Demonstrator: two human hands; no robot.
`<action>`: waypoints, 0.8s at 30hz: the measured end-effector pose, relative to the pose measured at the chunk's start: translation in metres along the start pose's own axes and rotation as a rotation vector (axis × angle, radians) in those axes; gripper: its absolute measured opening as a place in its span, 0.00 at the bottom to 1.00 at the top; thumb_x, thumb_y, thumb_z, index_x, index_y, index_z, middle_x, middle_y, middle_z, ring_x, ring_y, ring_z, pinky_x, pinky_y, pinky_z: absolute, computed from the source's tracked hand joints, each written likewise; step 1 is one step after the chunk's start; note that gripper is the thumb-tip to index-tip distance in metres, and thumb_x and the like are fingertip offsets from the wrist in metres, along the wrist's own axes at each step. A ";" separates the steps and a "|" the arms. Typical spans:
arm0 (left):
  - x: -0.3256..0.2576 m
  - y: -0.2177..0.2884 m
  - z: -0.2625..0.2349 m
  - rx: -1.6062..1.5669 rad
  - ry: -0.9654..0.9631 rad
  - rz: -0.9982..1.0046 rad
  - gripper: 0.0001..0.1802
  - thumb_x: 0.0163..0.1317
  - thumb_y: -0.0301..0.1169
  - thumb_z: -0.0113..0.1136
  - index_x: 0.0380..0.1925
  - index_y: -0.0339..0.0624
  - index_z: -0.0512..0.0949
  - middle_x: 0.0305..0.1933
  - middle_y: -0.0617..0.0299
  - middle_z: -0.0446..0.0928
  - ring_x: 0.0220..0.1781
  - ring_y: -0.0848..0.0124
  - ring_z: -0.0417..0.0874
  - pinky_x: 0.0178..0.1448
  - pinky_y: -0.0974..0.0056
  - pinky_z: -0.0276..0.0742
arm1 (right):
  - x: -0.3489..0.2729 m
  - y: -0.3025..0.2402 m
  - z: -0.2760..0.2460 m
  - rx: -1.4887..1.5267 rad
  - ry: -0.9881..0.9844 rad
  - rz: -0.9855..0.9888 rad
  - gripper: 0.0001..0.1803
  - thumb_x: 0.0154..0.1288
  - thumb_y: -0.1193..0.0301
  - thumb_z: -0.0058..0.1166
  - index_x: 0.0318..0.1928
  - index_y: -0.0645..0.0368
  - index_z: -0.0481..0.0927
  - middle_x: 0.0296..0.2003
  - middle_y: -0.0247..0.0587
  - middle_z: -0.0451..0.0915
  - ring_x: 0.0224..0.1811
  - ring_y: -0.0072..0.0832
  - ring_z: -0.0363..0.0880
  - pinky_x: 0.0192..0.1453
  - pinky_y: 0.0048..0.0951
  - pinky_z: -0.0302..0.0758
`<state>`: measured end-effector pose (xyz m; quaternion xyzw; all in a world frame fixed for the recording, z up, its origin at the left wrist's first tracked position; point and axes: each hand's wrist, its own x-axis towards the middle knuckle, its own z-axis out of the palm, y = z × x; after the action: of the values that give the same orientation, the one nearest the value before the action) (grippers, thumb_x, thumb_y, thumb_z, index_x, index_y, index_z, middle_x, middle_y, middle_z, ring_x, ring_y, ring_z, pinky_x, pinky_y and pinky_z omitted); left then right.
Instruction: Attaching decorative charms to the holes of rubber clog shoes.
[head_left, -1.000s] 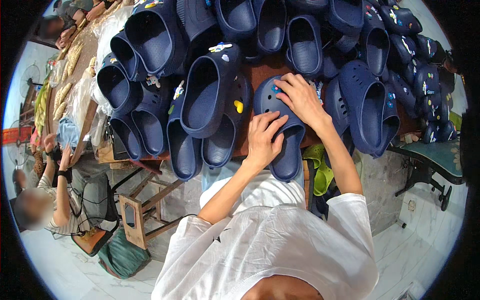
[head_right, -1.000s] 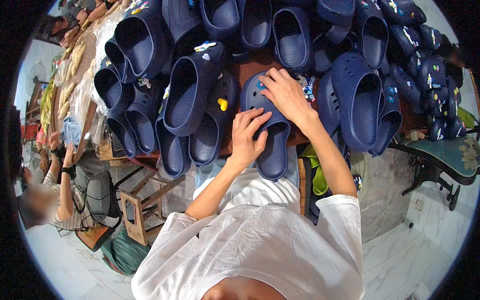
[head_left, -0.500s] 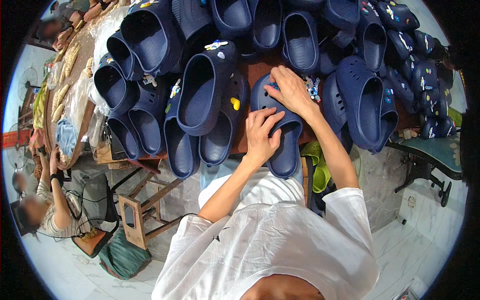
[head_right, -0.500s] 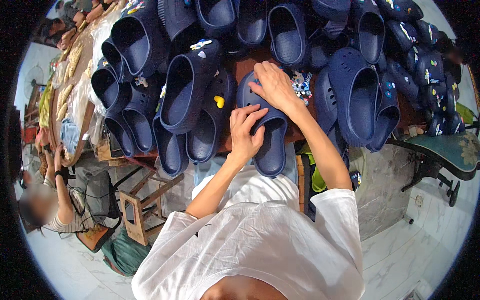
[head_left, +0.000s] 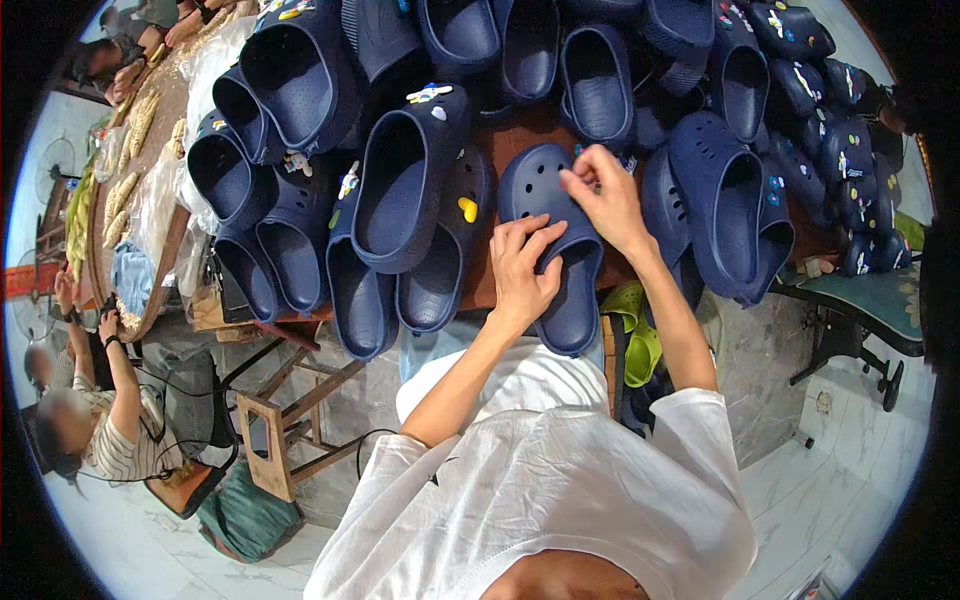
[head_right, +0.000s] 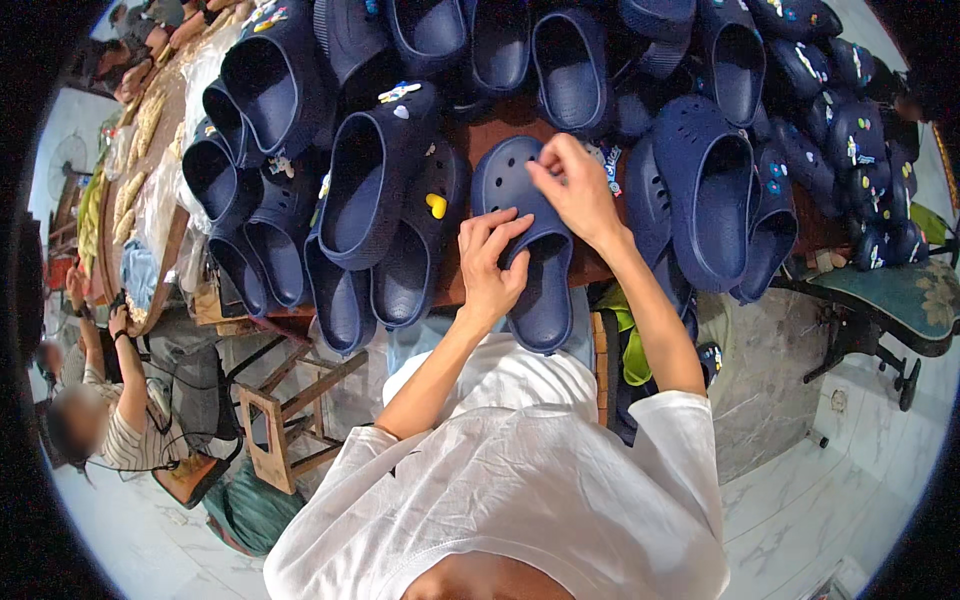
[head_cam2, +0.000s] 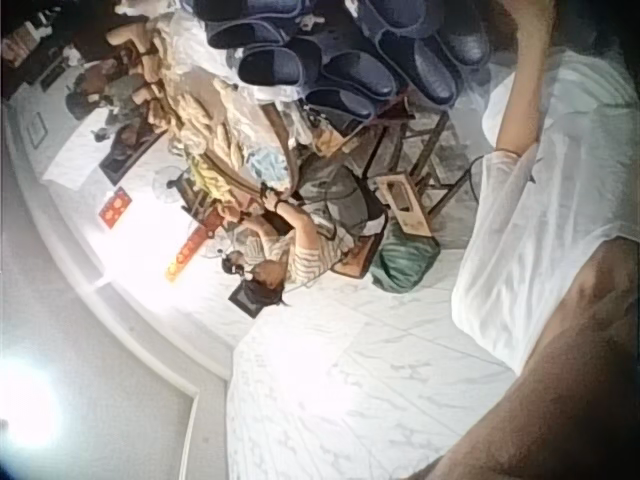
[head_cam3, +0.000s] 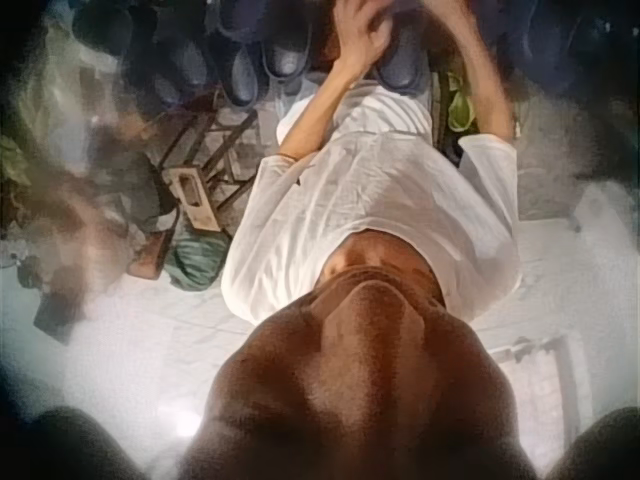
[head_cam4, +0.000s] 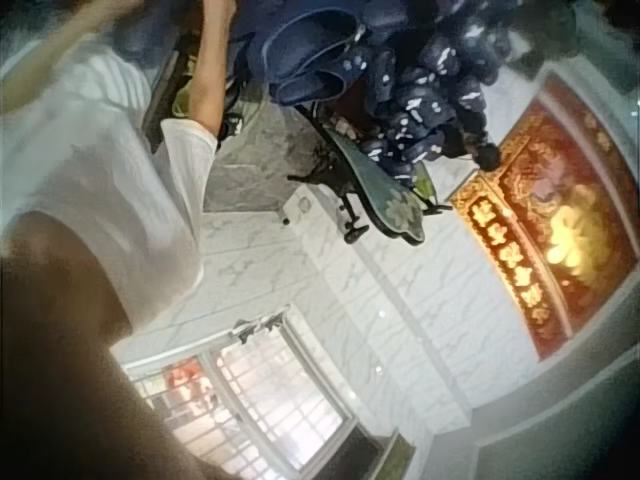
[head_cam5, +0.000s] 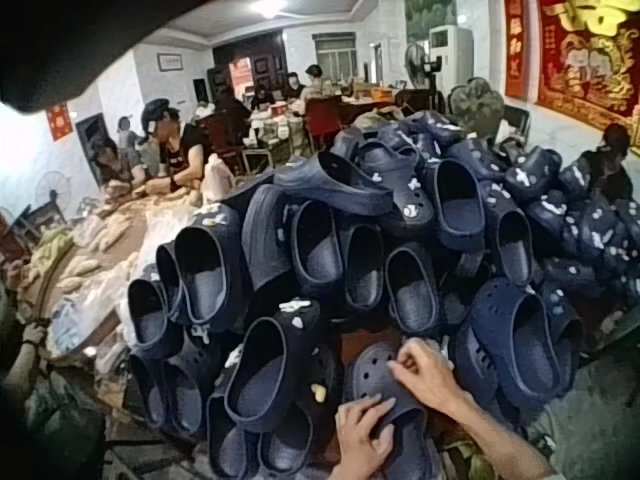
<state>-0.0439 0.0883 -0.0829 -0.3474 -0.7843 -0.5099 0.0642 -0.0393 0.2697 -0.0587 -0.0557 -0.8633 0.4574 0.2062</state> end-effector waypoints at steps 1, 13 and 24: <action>-0.001 -0.001 0.000 -0.016 0.000 0.002 0.24 0.44 0.20 0.61 0.46 0.47 0.83 0.51 0.56 0.79 0.54 0.56 0.75 0.61 0.55 0.69 | -0.008 0.009 -0.003 -0.035 0.092 0.060 0.11 0.63 0.69 0.62 0.34 0.61 0.73 0.27 0.40 0.74 0.26 0.28 0.74 0.33 0.29 0.72; -0.007 0.002 -0.009 -0.018 -0.044 0.021 0.25 0.45 0.20 0.62 0.47 0.47 0.84 0.52 0.56 0.79 0.56 0.56 0.76 0.63 0.54 0.69 | -0.007 -0.003 -0.024 -0.294 -0.180 0.376 0.33 0.54 0.42 0.66 0.37 0.64 0.78 0.30 0.47 0.82 0.35 0.47 0.83 0.42 0.43 0.78; -0.009 0.000 -0.004 0.013 -0.034 0.041 0.26 0.44 0.20 0.61 0.48 0.48 0.83 0.52 0.57 0.79 0.56 0.56 0.76 0.63 0.55 0.69 | 0.001 -0.011 -0.009 -0.706 -0.306 0.259 0.30 0.69 0.46 0.50 0.42 0.67 0.80 0.31 0.58 0.83 0.38 0.53 0.84 0.43 0.50 0.78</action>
<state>-0.0380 0.0802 -0.0850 -0.3716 -0.7812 -0.4976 0.0634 -0.0360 0.2708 -0.0451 -0.1627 -0.9738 0.1580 -0.0158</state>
